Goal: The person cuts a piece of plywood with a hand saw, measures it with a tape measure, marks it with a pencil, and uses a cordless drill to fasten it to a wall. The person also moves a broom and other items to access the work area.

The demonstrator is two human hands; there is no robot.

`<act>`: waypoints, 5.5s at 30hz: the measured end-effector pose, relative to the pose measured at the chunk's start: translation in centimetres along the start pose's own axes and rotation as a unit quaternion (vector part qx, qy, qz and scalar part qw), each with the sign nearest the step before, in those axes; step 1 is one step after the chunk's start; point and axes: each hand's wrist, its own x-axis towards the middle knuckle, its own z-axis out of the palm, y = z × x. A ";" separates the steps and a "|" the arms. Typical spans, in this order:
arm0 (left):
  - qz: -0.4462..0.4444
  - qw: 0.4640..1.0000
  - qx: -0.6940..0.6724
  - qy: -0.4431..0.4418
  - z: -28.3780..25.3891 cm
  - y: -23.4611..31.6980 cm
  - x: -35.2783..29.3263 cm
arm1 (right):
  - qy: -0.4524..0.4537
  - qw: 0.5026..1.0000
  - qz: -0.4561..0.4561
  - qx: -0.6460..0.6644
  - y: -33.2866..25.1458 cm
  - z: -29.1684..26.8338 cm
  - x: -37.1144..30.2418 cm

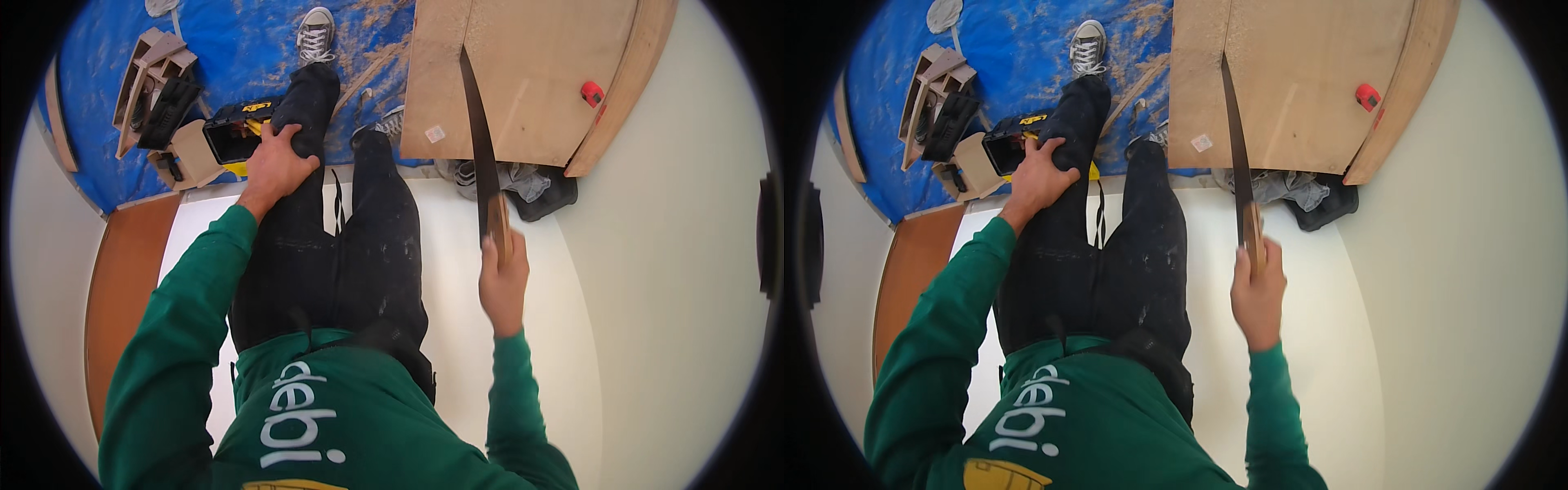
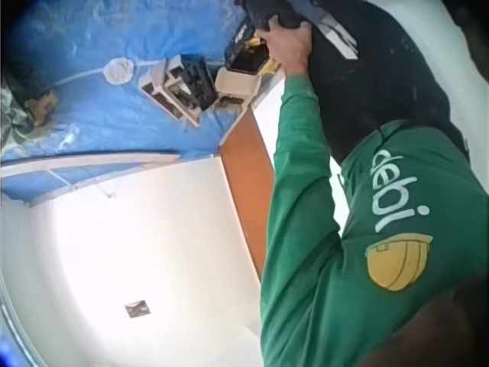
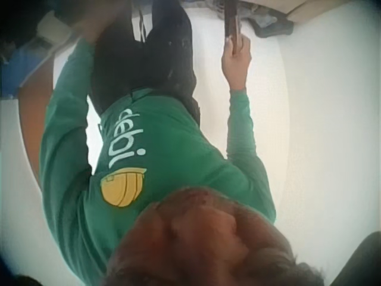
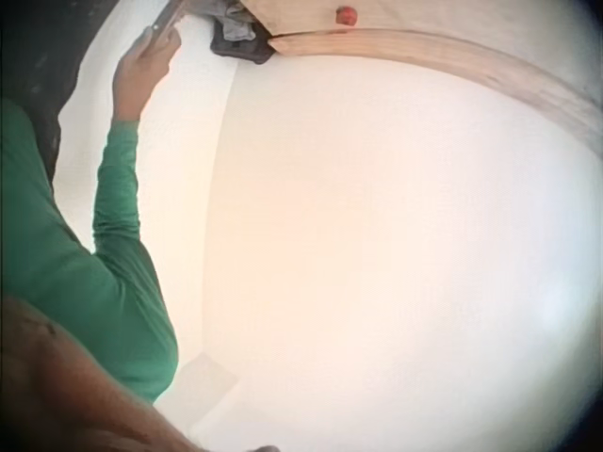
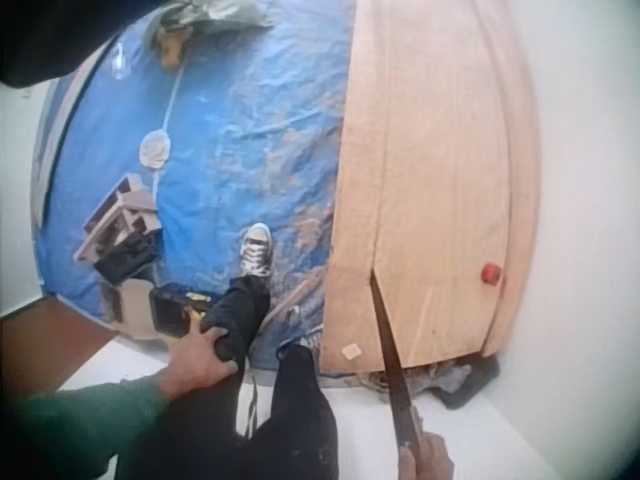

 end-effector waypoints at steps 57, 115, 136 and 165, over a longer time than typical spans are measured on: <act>0.024 0.999 -0.005 0.027 2.9 -3.0 -4.3 | 0.025 1.000 -0.015 -0.009 2.4 3.4 1.8; 0.030 0.999 0.023 -0.004 2.7 -2.2 -4.8 | 0.123 0.983 -0.122 0.054 7.0 11.4 18.0; -0.005 1.000 0.028 0.005 5.2 -3.2 -0.2 | 0.048 0.989 -0.128 0.050 9.3 15.4 24.8; 0.009 1.000 0.015 0.002 7.1 -5.4 -6.1 | 0.029 0.999 -0.033 0.013 7.8 7.3 0.0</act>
